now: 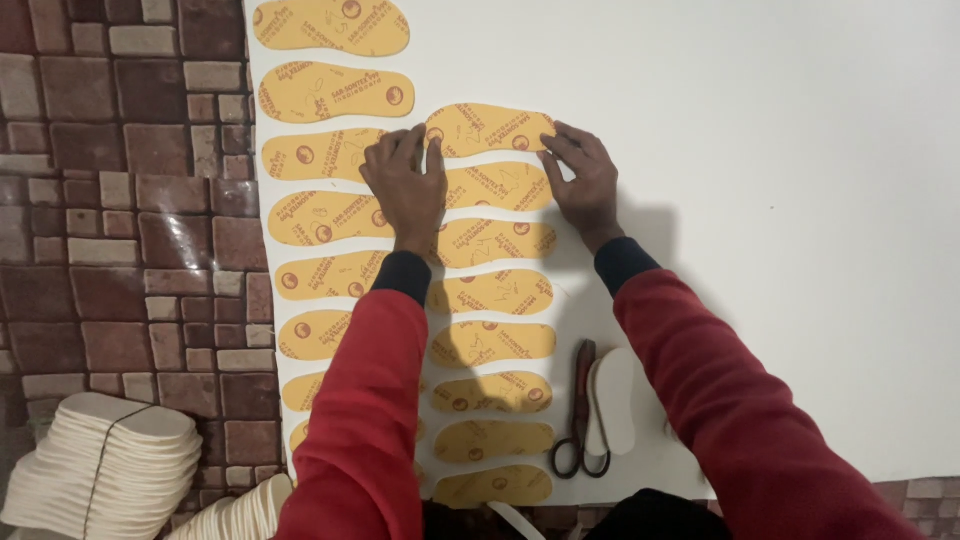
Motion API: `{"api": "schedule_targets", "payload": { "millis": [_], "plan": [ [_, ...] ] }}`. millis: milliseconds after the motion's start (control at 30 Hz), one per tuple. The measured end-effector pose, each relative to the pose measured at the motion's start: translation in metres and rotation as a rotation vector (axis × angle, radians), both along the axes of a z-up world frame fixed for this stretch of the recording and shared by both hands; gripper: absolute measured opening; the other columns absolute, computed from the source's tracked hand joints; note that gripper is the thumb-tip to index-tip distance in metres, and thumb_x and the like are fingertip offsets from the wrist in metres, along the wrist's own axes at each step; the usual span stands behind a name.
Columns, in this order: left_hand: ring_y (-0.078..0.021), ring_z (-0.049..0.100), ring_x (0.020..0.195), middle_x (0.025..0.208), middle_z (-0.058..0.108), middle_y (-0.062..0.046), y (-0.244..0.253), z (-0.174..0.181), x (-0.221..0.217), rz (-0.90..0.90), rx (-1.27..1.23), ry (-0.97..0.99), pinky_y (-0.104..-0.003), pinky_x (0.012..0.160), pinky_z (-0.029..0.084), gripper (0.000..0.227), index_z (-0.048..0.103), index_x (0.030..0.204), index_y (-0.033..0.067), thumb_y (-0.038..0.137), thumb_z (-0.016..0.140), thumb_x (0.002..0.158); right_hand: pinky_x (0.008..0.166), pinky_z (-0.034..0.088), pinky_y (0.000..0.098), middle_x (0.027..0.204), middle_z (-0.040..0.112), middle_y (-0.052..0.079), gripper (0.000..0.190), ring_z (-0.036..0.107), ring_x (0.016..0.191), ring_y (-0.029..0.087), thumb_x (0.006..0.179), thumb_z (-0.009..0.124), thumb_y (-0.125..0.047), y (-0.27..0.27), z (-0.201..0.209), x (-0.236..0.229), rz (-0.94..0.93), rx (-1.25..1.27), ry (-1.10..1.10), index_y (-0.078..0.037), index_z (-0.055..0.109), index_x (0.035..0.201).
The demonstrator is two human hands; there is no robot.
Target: The person places yellow adhesive insoles onto a white sheet and then stacks white foam insoles on top of them. They use scissors to trim the edges of the stacked insoles to ensure a clean fit.
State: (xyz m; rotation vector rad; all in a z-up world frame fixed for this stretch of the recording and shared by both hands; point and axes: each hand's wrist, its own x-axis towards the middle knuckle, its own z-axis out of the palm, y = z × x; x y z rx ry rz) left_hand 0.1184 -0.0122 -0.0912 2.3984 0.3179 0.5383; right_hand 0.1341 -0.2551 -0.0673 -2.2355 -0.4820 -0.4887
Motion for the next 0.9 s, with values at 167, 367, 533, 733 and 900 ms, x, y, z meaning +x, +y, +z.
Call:
{"api": "schedule_targets", "payload": {
  "millis": [167,367,533,733,900],
  "plan": [
    [-0.0237,0.06,0.102,0.103,0.062,-0.001,0.003,-0.007,0.002,-0.018,0.073,0.028,-0.044,0.089,0.045,0.024,0.072,0.114,0.0168,0.034,0.071,0.097,0.082,0.062,0.0471,0.113,0.069,0.019,0.021,0.073,0.097,0.039,0.092,0.081,-0.003,-0.005,-0.016,0.007,0.022,-0.035,-0.089,-0.008,0.081,0.112],
    [-0.0322,0.053,0.1,0.107,0.058,-0.006,0.005,-0.012,0.0,-0.058,0.118,0.04,-0.051,0.084,0.04,0.024,0.069,0.113,0.0181,0.035,0.061,0.098,0.092,0.06,0.0354,0.118,0.06,0.018,0.014,0.07,0.107,0.029,0.1,0.064,0.003,-0.005,-0.012,-0.004,0.068,0.131,-0.023,0.002,0.073,0.11],
    [-0.0298,0.052,0.122,0.13,0.058,-0.008,-0.033,0.03,-0.035,-0.073,0.084,0.3,-0.052,0.099,0.04,0.04,0.058,0.132,0.0153,0.019,0.072,0.095,0.087,0.057,0.0326,0.108,0.073,0.006,0.014,0.07,0.098,0.019,0.092,0.069,-0.006,-0.013,-0.002,-0.022,-0.069,0.331,0.239,-0.009,0.076,0.104],
    [-0.022,0.048,0.144,0.153,0.049,-0.011,-0.126,-0.11,-0.129,-0.469,-1.196,-0.307,-0.038,0.125,0.038,0.048,0.036,0.154,0.0084,0.004,0.042,0.106,0.082,0.053,0.0329,0.111,0.078,0.006,0.021,0.073,0.095,0.02,0.103,0.064,-0.024,-0.06,0.004,-0.167,-0.073,-0.068,0.28,-0.012,0.074,0.116],
    [-0.0275,0.054,0.119,0.121,0.054,0.0,-0.135,-0.001,-0.217,-0.731,0.018,0.453,-0.049,0.094,0.049,0.034,0.064,0.125,0.0264,0.038,0.052,0.096,0.105,0.05,0.0509,0.139,0.06,0.008,0.058,0.054,0.134,0.035,0.099,0.056,-0.065,-0.057,0.075,-0.268,-0.319,-0.507,0.832,-0.023,0.063,0.139]
  ]
}}
